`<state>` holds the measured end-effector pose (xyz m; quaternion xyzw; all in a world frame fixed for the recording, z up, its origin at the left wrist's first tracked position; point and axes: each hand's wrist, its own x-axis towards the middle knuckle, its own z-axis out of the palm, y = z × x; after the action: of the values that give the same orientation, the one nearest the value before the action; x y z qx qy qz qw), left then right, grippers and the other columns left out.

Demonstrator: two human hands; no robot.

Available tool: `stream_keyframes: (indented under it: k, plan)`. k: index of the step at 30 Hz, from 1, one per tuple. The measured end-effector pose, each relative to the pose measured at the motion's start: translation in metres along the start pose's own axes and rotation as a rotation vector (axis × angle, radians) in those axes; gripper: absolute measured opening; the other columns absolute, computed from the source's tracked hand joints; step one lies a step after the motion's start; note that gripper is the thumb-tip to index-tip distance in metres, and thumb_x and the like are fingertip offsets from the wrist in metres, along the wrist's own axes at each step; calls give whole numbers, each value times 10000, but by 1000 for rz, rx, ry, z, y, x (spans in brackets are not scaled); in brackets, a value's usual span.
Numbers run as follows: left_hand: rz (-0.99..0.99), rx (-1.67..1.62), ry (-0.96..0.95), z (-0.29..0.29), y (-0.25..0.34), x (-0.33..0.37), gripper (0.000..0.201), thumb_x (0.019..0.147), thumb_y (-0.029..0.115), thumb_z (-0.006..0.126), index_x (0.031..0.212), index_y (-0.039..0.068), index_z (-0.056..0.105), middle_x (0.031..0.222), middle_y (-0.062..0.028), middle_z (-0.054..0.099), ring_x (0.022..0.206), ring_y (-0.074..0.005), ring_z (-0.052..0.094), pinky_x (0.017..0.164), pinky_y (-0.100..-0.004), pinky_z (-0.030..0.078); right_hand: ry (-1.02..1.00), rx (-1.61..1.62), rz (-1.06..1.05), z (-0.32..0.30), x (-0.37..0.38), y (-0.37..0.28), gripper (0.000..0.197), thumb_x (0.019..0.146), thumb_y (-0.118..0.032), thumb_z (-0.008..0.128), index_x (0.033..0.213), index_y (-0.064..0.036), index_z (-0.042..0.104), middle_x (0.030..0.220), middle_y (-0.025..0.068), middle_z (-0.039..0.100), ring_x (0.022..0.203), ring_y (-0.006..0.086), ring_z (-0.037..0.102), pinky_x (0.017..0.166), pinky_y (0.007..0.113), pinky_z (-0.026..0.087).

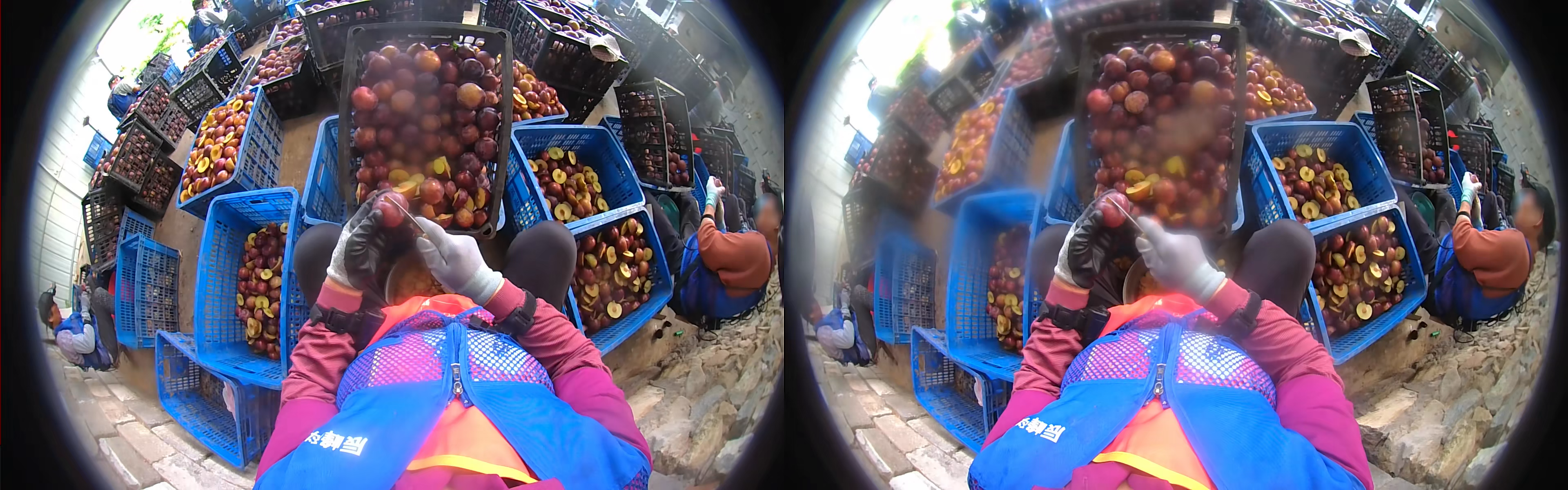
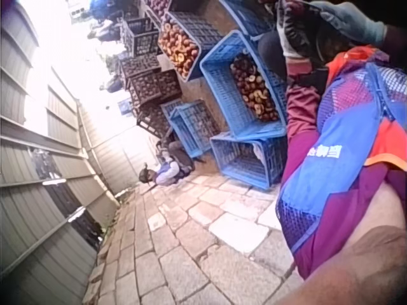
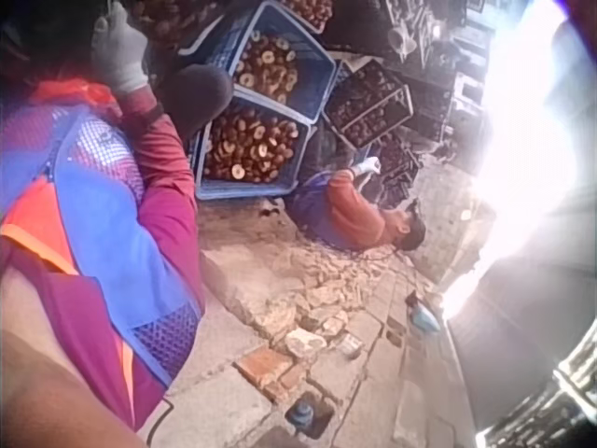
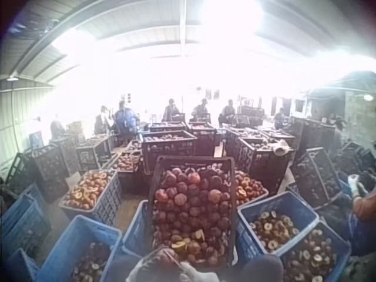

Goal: The person is using a knife to cut plums in half and remove the pits while working in a large processing area.

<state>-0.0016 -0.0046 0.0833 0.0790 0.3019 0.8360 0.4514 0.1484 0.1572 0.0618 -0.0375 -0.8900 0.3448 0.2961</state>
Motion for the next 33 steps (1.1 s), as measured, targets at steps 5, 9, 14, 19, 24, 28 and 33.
stream_keyframes:
  k: [5, 9, 14, 19, 24, 28, 33]
  plan:
    - [57, 43, -28, 21, -1, -13, 421, 1081, 210, 724, 1461, 57, 628, 1292, -95, 720, 1215, -250, 705, 1079, -441, 589, -26, 21, 18, 1, -1, -5, 204, 1070, -247, 674, 1218, -111, 640, 698, 157, 673, 583, 391, 682, 545, 511, 532]
    - [-4, 43, -8, 24, -14, -12, 404, 1047, 232, 782, 1392, 67, 652, 1250, -68, 723, 1154, -221, 711, 1029, -406, 596, -138, -121, 116, 16, -5, 4, 186, 1089, -274, 642, 1149, -102, 607, 683, 165, 679, 595, 409, 690, 548, 536, 533]
    - [-29, 56, 108, -10, -34, 8, 369, 1070, 355, 753, 1337, 112, 677, 1131, -72, 754, 1070, -247, 740, 980, -397, 613, -170, -215, 130, 25, -7, 7, 299, 1084, -271, 636, 1310, -74, 628, 692, 164, 696, 598, 403, 702, 535, 533, 538]
    - [-34, -254, 107, -35, -34, 24, 422, 1100, 500, 654, 1285, 122, 687, 1175, -180, 781, 1054, -362, 782, 959, -502, 646, -217, -295, 92, 23, -16, 5, 362, 1076, -285, 656, 1359, -64, 609, 650, 148, 672, 554, 387, 681, 493, 525, 508]
    - [134, 228, 231, -46, -27, 35, 356, 1121, 412, 640, 1284, 96, 646, 1149, -102, 725, 1006, -252, 722, 902, -451, 633, -237, -215, 108, 25, -13, 8, 266, 1094, -300, 630, 1229, -72, 607, 644, 159, 672, 563, 409, 683, 511, 544, 514]
    - [465, 925, 319, -55, -38, 37, 383, 1106, 414, 681, 1230, 52, 663, 1103, -63, 716, 937, -152, 672, 828, -327, 572, -237, -187, 97, 26, -10, 13, 232, 1090, -291, 632, 1155, -72, 593, 646, 159, 677, 576, 411, 691, 517, 555, 514]
    - [251, 699, 369, -66, -51, 39, 449, 1088, 564, 662, 1174, 123, 675, 741, 11, 638, 553, -106, 584, 479, -277, 455, -249, -266, 15, 26, -6, 14, 347, 1060, -269, 657, 1311, -38, 594, 755, 149, 733, 591, 380, 710, 518, 520, 531]
